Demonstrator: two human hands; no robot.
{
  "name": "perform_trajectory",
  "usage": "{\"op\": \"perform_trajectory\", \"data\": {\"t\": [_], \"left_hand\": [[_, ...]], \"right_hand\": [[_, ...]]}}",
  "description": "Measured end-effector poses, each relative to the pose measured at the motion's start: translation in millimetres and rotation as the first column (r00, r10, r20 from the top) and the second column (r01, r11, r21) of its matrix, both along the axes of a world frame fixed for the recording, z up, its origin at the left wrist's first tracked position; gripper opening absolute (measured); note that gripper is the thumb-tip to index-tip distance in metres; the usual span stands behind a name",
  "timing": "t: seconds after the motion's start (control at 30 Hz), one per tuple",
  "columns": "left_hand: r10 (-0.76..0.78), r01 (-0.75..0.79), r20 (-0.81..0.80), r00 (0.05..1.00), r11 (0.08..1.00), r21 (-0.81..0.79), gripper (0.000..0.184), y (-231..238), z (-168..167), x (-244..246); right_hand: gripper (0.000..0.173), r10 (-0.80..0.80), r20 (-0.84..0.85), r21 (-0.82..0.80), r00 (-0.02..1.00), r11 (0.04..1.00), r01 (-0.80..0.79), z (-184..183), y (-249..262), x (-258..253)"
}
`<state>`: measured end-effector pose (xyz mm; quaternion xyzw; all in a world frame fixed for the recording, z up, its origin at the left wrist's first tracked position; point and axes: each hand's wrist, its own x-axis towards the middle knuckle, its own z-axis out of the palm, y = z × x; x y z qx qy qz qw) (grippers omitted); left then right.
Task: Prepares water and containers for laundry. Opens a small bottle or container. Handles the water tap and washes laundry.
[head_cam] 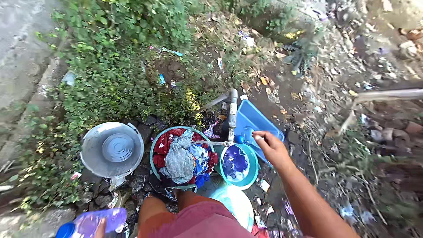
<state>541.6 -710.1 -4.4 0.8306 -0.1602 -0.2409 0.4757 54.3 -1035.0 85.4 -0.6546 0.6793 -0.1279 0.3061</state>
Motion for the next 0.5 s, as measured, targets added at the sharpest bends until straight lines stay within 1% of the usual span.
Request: {"op": "perform_trajectory", "data": {"t": [0.03, 0.07, 0.1, 0.13, 0.2, 0.23, 0.27, 0.33, 0.37, 0.4, 0.47, 0.5], "left_hand": [[0.007, -0.007, 0.016, 1.000, 1.000, -0.028, 0.092, 1.3, 1.1, 1.2], [0.021, -0.020, 0.037, 0.999, 0.999, -0.049, 0.092, 1.1, 3.8, 2.2], [0.043, -0.040, 0.055, 0.998, 0.998, -0.058, 0.091, -0.1, 8.8, 2.3], [0.065, -0.061, 0.063, 0.996, 0.996, -0.058, 0.092, -0.6, 16.1, 2.1], [0.087, -0.081, 0.082, 0.993, 0.995, -0.065, 0.094, 1.6, 31.1, 2.8], [0.090, -0.082, 0.092, 0.992, 0.993, -0.090, 0.094, 4.3, 38.1, 3.2], [0.091, -0.078, 0.108, 0.990, 0.990, -0.119, 0.094, 7.3, 44.2, 4.7], [0.107, -0.078, 0.146, 0.984, 0.978, -0.195, 0.093, 15.1, 52.3, 8.0], [0.126, -0.088, 0.151, 0.981, 0.968, -0.235, 0.092, 20.3, 55.4, 9.3], [0.158, -0.114, 0.147, 0.976, 0.955, -0.272, 0.091, 26.6, 57.4, 10.6], [0.241, -0.197, 0.111, 0.964, 0.929, -0.313, 0.088, 42.2, 64.3, 14.2], [0.288, -0.246, 0.078, 0.955, 0.908, -0.340, 0.086, 49.8, 69.2, 17.9]], "right_hand": [[0.050, 0.087, -0.119, 0.025, 0.989, 0.996, -0.085, 10.8, 2.7, 8.3], [0.057, 0.143, -0.220, 0.052, 0.965, 0.989, -0.135, 16.1, 5.2, 20.4], [0.062, 0.166, -0.289, 0.061, 0.943, 0.986, -0.155, 15.5, 8.3, 32.0], [0.064, 0.168, -0.335, 0.052, 0.927, 0.986, -0.159, 12.1, 13.3, 40.9], [0.063, 0.143, -0.354, -0.005, 0.924, 0.988, -0.155, 3.5, 21.6, 53.0], [0.064, 0.126, -0.324, -0.017, 0.938, 0.990, -0.139, 1.8, 24.0, 57.7], [0.066, 0.100, -0.260, 0.006, 0.960, 0.995, -0.102, 0.8, 23.9, 61.7], [0.069, 0.008, -0.056, 0.089, 0.998, 0.996, -0.003, -7.4, 19.6, 64.4], [0.065, -0.046, 0.029, 0.126, 0.999, 0.991, 0.042, -12.6, 18.6, 65.9], [0.058, -0.087, 0.080, 0.159, 0.993, 0.985, 0.073, -15.7, 19.2, 70.3], [0.050, -0.164, 0.137, 0.260, 0.977, 0.957, 0.125, -13.3, 21.7, 81.3], [0.049, -0.169, 0.179, 0.287, 0.969, 0.951, 0.113, -8.7, 23.5, 83.6]]}}
